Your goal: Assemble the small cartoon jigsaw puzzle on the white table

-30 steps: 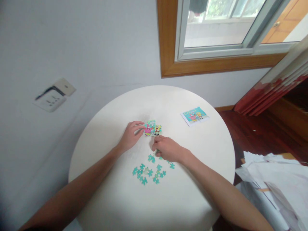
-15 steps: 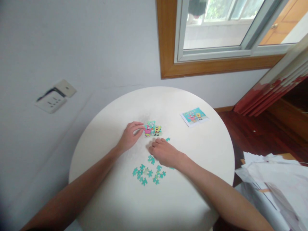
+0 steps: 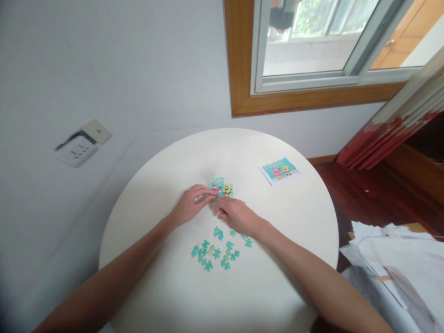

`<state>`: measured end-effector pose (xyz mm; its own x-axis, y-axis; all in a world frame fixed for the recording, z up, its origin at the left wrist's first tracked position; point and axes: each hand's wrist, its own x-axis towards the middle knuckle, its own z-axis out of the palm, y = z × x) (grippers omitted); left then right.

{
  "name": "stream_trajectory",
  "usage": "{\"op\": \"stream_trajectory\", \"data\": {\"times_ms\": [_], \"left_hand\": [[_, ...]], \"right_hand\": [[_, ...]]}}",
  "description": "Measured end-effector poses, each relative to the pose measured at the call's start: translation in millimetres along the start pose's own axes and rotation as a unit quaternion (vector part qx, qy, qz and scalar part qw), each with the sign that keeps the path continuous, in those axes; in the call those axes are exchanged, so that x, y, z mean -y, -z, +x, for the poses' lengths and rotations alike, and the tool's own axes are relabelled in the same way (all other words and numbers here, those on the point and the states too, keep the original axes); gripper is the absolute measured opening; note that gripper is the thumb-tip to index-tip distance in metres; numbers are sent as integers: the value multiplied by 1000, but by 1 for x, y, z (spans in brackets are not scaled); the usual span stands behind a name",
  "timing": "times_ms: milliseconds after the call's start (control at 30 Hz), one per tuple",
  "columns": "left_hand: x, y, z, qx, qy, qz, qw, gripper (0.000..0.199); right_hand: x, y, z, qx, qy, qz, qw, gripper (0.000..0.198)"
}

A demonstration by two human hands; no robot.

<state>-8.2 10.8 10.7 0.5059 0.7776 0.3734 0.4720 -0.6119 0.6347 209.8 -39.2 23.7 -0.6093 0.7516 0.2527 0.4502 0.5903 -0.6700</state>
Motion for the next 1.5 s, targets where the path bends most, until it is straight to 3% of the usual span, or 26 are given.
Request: {"op": "stream_trajectory", "data": {"times_ms": [100, 267, 400, 500, 600, 700, 1000, 1267, 1400, 1500], "left_hand": [[-7, -4, -3, 23, 7, -36, 999, 11], [-16, -9, -6, 66, 21, -60, 996, 9], [-16, -9, -6, 73, 48, -60, 994, 11], [-8, -1, -4, 84, 89, -56, 991, 17], [8, 14, 0, 79, 164, -35, 983, 27], [24, 25, 2, 84, 195, -14, 977, 32], [28, 18, 0, 97, 137, 50, 984, 29], [27, 27, 2, 122, 151, -44, 980, 25], [9, 23, 3, 159, 118, -142, 970, 25], [-6, 15, 2, 192, 91, -146, 966, 26]], "right_hand": [[-3, 1, 2, -84, -53, 61, 993, 18], [-7, -6, 2, -97, -124, 118, 981, 15], [-9, -12, 2, -114, -132, 133, 976, 9], [-8, -12, 4, -141, -133, 101, 976, 4], [-10, -9, 5, -169, -145, 69, 972, 10], [-13, -5, 4, -182, -159, 54, 969, 14], [-14, -3, 4, -183, -162, 33, 969, 17], [-17, -4, 4, -181, -159, 43, 970, 16], [-14, -16, 6, -173, -165, 132, 962, 11], [-11, -28, 7, -157, -170, 226, 946, 12]]}}
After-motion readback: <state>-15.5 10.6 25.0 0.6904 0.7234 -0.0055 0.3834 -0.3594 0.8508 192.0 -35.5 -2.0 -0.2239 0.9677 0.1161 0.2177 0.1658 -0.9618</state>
